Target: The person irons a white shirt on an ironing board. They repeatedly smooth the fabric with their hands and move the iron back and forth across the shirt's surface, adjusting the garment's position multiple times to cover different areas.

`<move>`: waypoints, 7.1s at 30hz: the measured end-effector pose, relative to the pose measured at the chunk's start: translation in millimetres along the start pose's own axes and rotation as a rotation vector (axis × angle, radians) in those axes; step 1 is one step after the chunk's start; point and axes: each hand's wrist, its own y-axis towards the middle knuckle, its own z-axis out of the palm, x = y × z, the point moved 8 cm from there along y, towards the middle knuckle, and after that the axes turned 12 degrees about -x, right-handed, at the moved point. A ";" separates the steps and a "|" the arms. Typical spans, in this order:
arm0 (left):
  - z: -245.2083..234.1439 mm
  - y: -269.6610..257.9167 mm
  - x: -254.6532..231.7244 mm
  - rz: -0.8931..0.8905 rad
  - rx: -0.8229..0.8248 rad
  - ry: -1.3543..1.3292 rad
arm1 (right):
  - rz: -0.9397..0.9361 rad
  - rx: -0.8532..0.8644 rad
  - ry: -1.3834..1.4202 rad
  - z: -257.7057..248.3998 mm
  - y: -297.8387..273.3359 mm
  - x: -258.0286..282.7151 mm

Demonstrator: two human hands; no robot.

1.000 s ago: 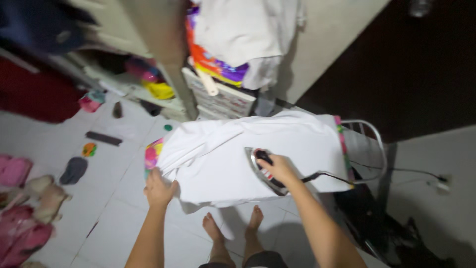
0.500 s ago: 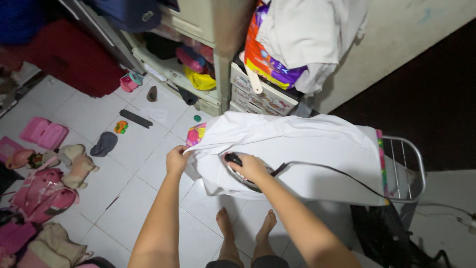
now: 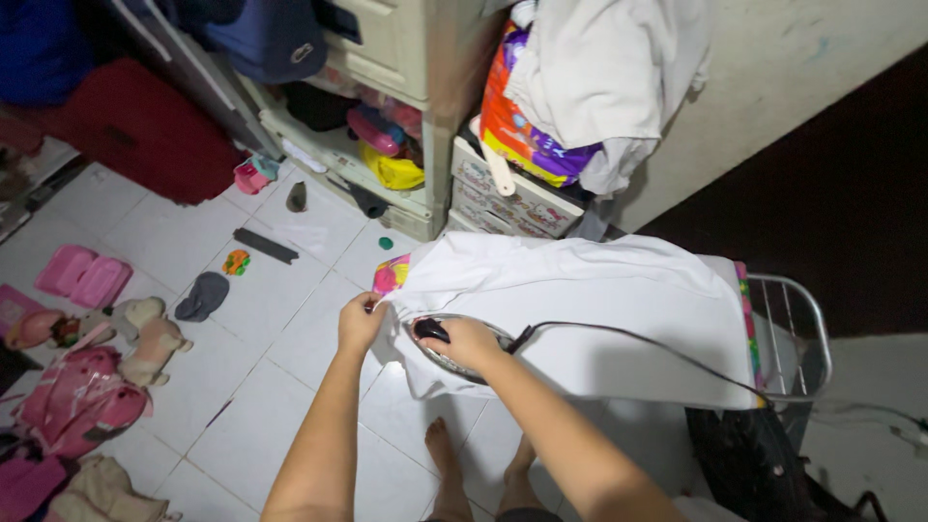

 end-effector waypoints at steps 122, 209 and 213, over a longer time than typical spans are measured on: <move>48.9 -46.4 31.7 -0.097 0.384 0.549 | 0.709 -0.445 -0.485 -290.5 -151.9 -501.9; 12.7 9.3 7.8 -0.057 -0.206 0.577 | 0.990 -0.497 -0.001 -317.1 -212.1 -386.0; 9.5 14.4 12.3 -0.029 -0.162 0.750 | 0.648 -0.606 -0.285 -282.0 -181.1 -372.1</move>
